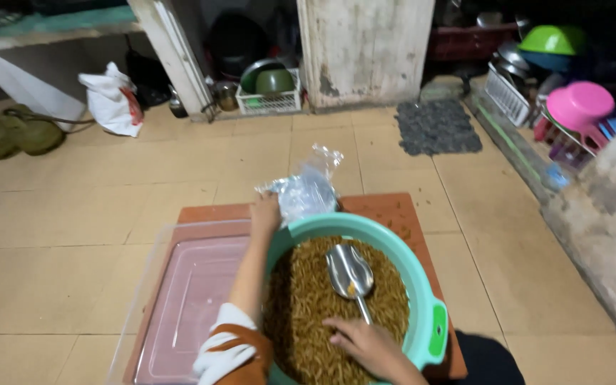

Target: Manually scooping small snacks from a large basin into individual plastic bags for packaging.

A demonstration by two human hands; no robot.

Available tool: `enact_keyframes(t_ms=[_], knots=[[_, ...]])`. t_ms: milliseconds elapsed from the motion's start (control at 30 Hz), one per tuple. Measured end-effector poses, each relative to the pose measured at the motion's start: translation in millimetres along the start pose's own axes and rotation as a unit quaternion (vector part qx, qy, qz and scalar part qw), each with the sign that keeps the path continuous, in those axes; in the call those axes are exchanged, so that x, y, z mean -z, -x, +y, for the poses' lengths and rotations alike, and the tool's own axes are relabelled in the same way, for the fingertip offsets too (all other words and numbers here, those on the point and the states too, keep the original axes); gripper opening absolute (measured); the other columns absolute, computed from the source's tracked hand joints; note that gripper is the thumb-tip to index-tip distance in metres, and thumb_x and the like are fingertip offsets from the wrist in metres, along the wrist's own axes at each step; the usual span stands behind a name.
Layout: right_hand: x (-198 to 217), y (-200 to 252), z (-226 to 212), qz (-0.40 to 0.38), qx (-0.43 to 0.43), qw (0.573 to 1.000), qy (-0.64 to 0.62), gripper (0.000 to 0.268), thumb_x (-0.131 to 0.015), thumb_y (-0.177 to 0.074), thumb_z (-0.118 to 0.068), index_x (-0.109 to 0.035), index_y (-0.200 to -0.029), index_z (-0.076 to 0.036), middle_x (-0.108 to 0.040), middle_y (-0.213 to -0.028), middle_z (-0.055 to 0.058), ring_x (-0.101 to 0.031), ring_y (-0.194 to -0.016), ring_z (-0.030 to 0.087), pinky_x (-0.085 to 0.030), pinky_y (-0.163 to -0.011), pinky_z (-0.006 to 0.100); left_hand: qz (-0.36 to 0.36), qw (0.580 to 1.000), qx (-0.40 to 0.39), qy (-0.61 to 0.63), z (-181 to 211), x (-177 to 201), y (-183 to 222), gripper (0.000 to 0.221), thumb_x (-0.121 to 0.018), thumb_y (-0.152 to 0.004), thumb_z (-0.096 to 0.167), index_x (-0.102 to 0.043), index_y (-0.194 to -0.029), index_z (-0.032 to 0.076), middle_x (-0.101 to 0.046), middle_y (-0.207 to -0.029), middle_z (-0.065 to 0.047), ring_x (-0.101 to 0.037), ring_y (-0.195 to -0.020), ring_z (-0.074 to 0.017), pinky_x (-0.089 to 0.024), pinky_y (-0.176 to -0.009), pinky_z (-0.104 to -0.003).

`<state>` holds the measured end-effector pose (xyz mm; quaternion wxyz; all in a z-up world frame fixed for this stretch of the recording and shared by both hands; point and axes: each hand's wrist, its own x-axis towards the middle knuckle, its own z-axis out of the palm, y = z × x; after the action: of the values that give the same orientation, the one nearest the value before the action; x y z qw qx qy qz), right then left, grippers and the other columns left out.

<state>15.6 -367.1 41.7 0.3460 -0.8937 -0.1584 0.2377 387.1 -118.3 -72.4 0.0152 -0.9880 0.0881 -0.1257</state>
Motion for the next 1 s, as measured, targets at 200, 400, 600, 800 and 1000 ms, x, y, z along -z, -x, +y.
enact_keyframes(t_ms=[200,400,600,800,1000], knots=[[2,-22,15,-0.046,-0.031,0.998,-0.035,0.068,-0.032,-0.091,-0.073,-0.051,-0.147,-0.038,-0.071,-0.118,-0.002,-0.07,-0.108,0.019,-0.053,-0.086,0.034,-0.071,0.987,0.075,-0.12,18,-59,-27,0.075,-0.061,-0.079,0.041,-0.044,-0.146,0.011,-0.055,-0.132,-0.004,-0.045,-0.125,-0.0264,-0.041,-0.091,-0.041],[-6,-30,27,-0.052,-0.018,0.998,-0.019,0.07,-0.029,-0.091,-0.073,-0.047,-0.149,-0.039,-0.068,-0.126,0.0,-0.069,-0.109,0.022,-0.054,-0.086,0.036,-0.12,0.984,0.08,-0.1,23,-25,-20,0.079,-0.083,-0.073,0.048,-0.051,-0.138,0.017,-0.045,-0.146,-0.009,-0.042,-0.131,-0.028,-0.039,-0.102,-0.041],[-11,-34,37,-0.05,-0.009,0.998,-0.022,0.068,-0.031,-0.093,-0.07,-0.046,-0.15,-0.036,-0.067,-0.131,0.0,-0.07,-0.11,0.02,-0.056,-0.087,0.034,0.076,0.993,0.021,-0.087,20,-33,-4,0.029,-0.068,-0.078,0.015,-0.065,-0.107,0.017,-0.054,-0.122,-0.013,-0.05,-0.114,-0.0341,-0.045,-0.089,-0.047],[-8,-36,35,-0.063,-0.025,0.998,-0.012,0.058,-0.033,-0.098,-0.063,-0.047,-0.148,-0.037,-0.068,-0.128,-0.006,-0.069,-0.106,0.015,-0.053,-0.081,0.029,0.121,0.981,0.016,0.15,18,-26,4,0.049,-0.054,-0.073,-0.011,-0.063,-0.116,0.011,-0.066,-0.104,-0.016,-0.064,-0.093,-0.0408,-0.048,-0.074,-0.053],[-3,-31,26,-0.042,-0.028,0.998,-0.035,0.06,-0.038,-0.097,-0.062,-0.046,-0.15,-0.036,-0.064,-0.141,-0.003,-0.063,-0.128,0.017,-0.052,-0.099,0.034,0.313,0.868,0.007,0.385,55,50,38,0.017,-0.071,-0.084,0.003,-0.066,-0.097,0.013,-0.064,-0.093,-0.002,-0.061,-0.082,-0.0213,-0.048,-0.073,-0.033]])
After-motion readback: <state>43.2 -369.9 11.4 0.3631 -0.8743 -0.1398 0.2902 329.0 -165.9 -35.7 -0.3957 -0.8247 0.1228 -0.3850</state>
